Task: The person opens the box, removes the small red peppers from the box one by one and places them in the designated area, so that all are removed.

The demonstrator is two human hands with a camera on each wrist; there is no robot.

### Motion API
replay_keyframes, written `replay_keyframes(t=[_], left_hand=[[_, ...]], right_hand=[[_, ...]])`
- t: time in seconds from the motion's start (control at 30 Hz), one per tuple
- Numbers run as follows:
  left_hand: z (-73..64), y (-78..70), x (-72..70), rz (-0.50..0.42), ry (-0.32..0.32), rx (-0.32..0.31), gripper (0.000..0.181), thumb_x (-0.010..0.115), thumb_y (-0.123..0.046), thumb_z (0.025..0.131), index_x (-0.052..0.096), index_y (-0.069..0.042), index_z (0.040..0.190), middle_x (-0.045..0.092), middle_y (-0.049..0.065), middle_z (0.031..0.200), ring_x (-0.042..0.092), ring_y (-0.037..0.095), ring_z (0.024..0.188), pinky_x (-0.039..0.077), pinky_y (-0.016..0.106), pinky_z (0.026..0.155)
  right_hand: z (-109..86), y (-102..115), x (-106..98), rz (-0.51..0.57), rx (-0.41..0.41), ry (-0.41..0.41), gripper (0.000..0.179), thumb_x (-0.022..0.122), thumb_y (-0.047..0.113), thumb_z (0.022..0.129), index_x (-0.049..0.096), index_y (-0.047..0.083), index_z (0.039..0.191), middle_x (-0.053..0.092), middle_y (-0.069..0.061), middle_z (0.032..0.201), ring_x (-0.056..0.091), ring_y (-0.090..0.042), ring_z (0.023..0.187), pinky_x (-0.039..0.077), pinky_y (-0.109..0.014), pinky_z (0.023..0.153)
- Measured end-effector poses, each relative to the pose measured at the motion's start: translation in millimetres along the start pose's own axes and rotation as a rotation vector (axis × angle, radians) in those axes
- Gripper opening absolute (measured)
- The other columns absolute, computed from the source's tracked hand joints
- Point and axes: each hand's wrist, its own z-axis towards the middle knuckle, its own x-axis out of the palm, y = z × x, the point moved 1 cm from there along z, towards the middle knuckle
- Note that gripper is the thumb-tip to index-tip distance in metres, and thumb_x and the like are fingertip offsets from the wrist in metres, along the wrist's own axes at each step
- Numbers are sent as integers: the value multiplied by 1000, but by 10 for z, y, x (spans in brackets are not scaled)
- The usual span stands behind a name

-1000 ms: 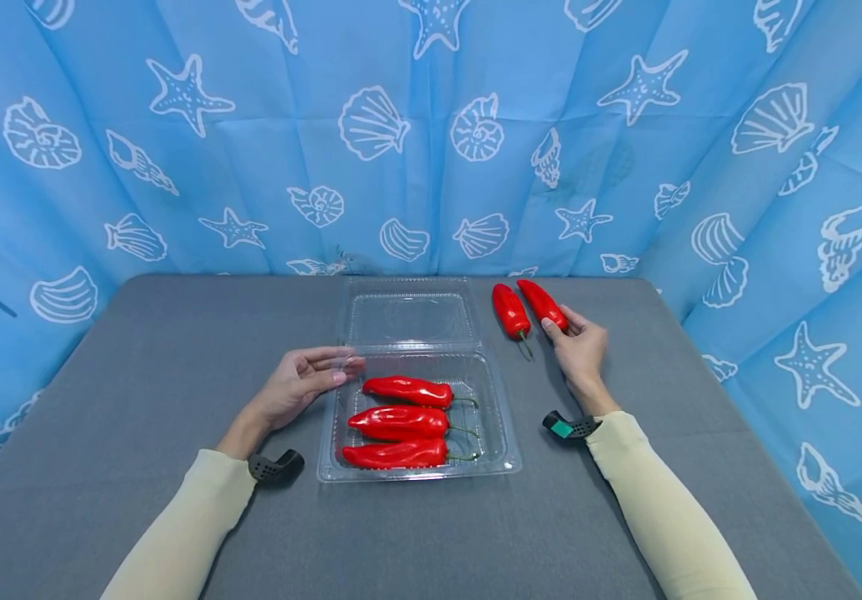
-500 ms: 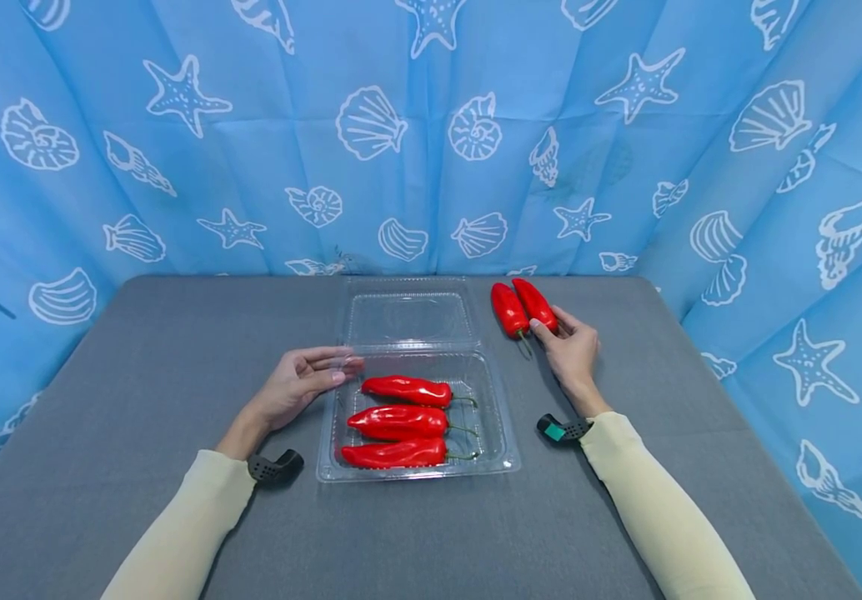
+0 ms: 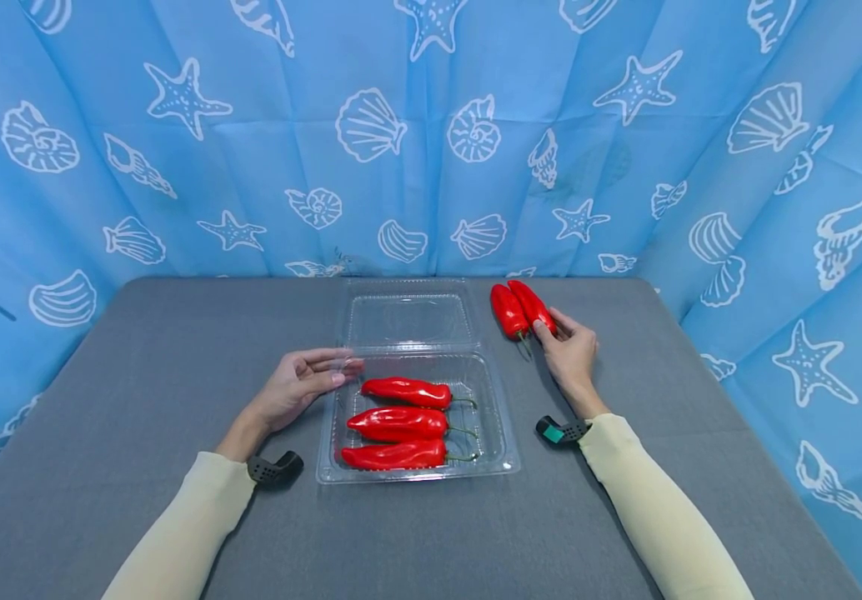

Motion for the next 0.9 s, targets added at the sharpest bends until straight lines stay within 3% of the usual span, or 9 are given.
replay_keyframes(t=[0.33,0.57,0.9], left_hand=[[1,0,-5,-7,5,5,53,60,0,97,40,17,143,63,19,137,62,21,126,48,33,105],[1,-13,0,-6,2,1,55,61,-1,96,39,18,143,63,18,136,62,20,126,47,33,106],[0,-11,-1,0,-2,1,53,61,0,97,41,16,143,63,19,136,62,20,125,48,31,104]], right_hand=[[-6,-10,-3,-17,-89,-68,45,77,14,91,66,-3,131,67,-19,128,66,-30,117,52,-44,100],[-30,10,-11,-7,-107,-41,43,73,23,95,67,0,131,69,-14,127,68,-27,115,53,-39,99],[-18,13,26,-111,-93,45,44,70,22,97,64,-1,134,64,-18,135,63,-33,122,50,-43,103]])
